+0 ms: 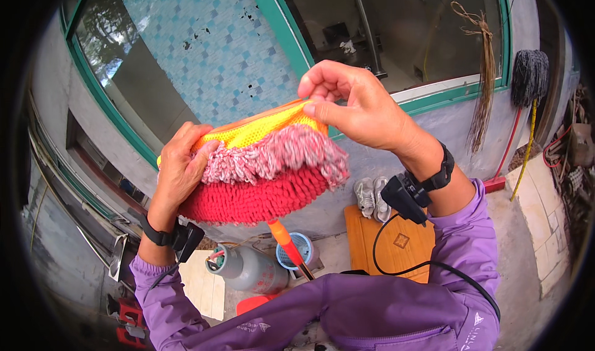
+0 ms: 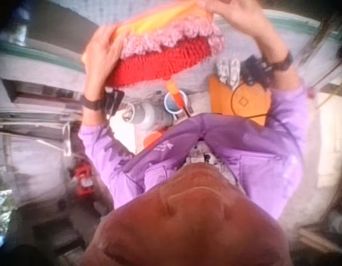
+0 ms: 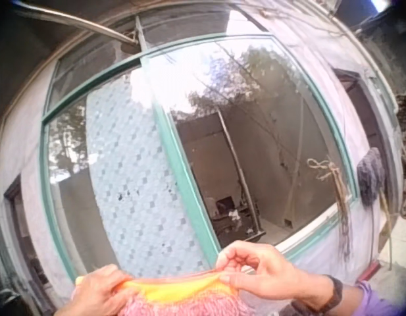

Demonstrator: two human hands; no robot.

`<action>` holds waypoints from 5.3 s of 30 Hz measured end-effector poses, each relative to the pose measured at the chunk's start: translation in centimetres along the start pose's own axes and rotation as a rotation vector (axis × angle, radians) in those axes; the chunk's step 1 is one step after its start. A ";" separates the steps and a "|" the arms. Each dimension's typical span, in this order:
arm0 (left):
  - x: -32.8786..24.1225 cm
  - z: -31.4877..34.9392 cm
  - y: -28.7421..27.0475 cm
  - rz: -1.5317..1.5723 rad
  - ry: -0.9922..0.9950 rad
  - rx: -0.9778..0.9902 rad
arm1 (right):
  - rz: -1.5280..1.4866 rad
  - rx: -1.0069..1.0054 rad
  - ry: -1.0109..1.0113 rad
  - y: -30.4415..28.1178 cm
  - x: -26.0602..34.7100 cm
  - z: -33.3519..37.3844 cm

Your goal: The person assembles a flat mop by attaching a pink and yellow mop head to a red plastic frame and then connecting it to a metal handle. They then use the assembled mop to wipe a window pane in the kitchen area.

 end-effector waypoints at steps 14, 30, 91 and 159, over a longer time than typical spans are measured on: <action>1.2 0.2 -0.6 0.238 -0.043 -0.003 | -0.515 0.228 0.297 0.4 -3.9 0.8; 1.6 -0.5 -0.3 0.559 -0.452 0.017 | -1.058 0.035 0.372 3.1 -5.5 3.6; 7.3 -2.3 1.9 0.850 -0.398 0.114 | -0.644 0.074 0.021 7.4 -4.5 11.7; 4.4 2.0 -4.1 0.922 -0.293 0.100 | -0.220 0.404 0.411 6.7 4.1 -6.3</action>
Point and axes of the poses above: each hand's wrist, its own z-axis away from the middle knuckle, its own y-axis out of the palm, x = y × z, the point moved 2 cm from there along -z, towards the middle knuckle, and after that the axes turned 5 degrees about z, right-handed, at the moved point
